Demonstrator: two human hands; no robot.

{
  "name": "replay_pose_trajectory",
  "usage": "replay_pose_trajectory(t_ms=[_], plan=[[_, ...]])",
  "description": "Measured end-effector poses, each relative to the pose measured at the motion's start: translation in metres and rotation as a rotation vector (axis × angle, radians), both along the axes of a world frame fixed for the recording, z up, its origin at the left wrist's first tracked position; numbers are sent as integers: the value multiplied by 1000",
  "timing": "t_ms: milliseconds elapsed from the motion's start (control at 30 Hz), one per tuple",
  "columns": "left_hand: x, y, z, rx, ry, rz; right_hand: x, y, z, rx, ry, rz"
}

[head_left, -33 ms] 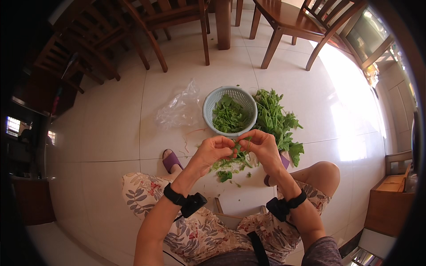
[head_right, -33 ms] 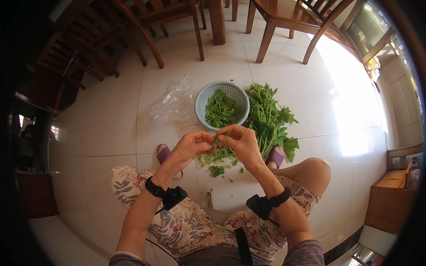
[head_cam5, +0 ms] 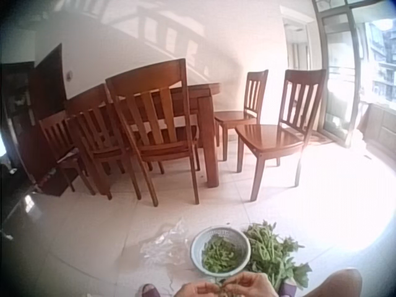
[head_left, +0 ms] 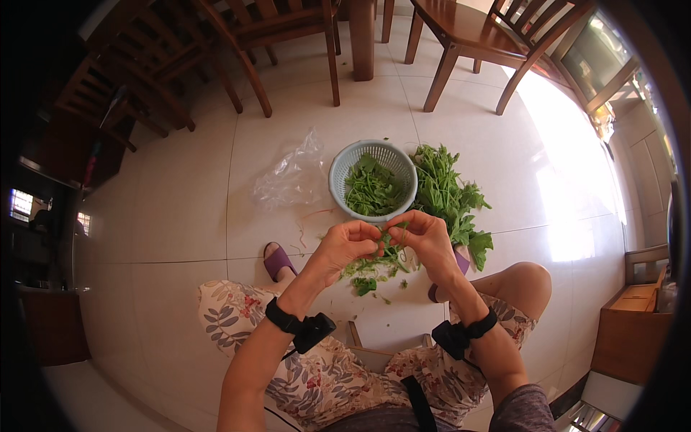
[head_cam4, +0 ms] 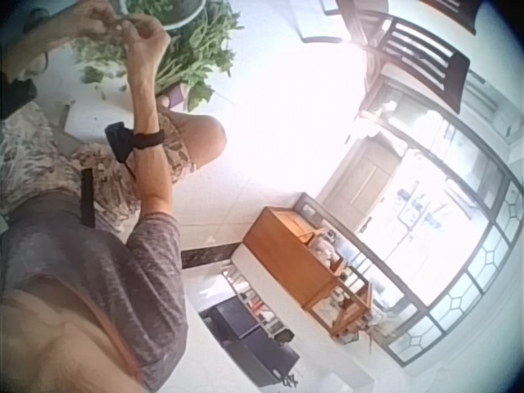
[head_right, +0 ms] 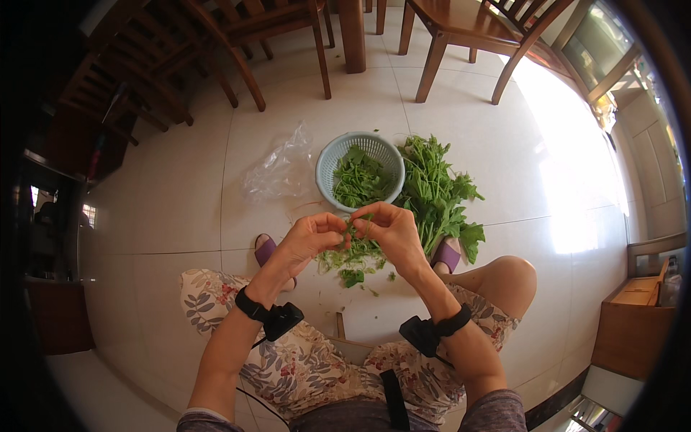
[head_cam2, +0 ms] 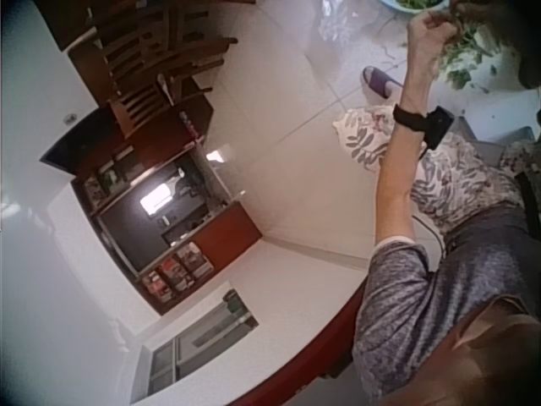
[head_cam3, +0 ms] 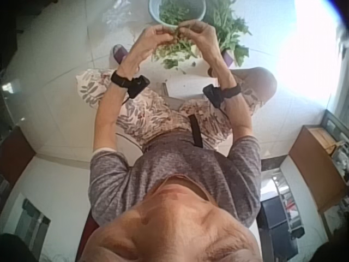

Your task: The person strips leaves from green leafy stalks by hand, placing the leaves into a plastic colander and the bare stalks on the floor.

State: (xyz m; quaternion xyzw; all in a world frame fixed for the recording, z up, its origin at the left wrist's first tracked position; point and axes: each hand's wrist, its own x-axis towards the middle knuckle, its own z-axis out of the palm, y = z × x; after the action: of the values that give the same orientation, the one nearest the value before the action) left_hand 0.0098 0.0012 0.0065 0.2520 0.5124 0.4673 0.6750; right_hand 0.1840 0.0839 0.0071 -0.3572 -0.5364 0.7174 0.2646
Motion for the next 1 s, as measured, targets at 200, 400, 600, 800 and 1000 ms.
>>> replay_pose_trajectory(t_ms=[200, 400, 600, 800, 1000], plan=[[0, 1, -2, -16, 49, 141, -1, 0, -1, -32, 0, -37], [1, 1, -2, 106, 44, 255, -2, -2, -1, -46, 6, -34], [0, 4, 1, 175, -56, 278, -3, -2, 1, -66, -9, -46], [-1, 4, 1, 183, -23, 223, -3, -3, 2, -49, 2, -37], [0, 5, -2, 224, 33, 215, -4, -4, 3, -71, 33, -24]])
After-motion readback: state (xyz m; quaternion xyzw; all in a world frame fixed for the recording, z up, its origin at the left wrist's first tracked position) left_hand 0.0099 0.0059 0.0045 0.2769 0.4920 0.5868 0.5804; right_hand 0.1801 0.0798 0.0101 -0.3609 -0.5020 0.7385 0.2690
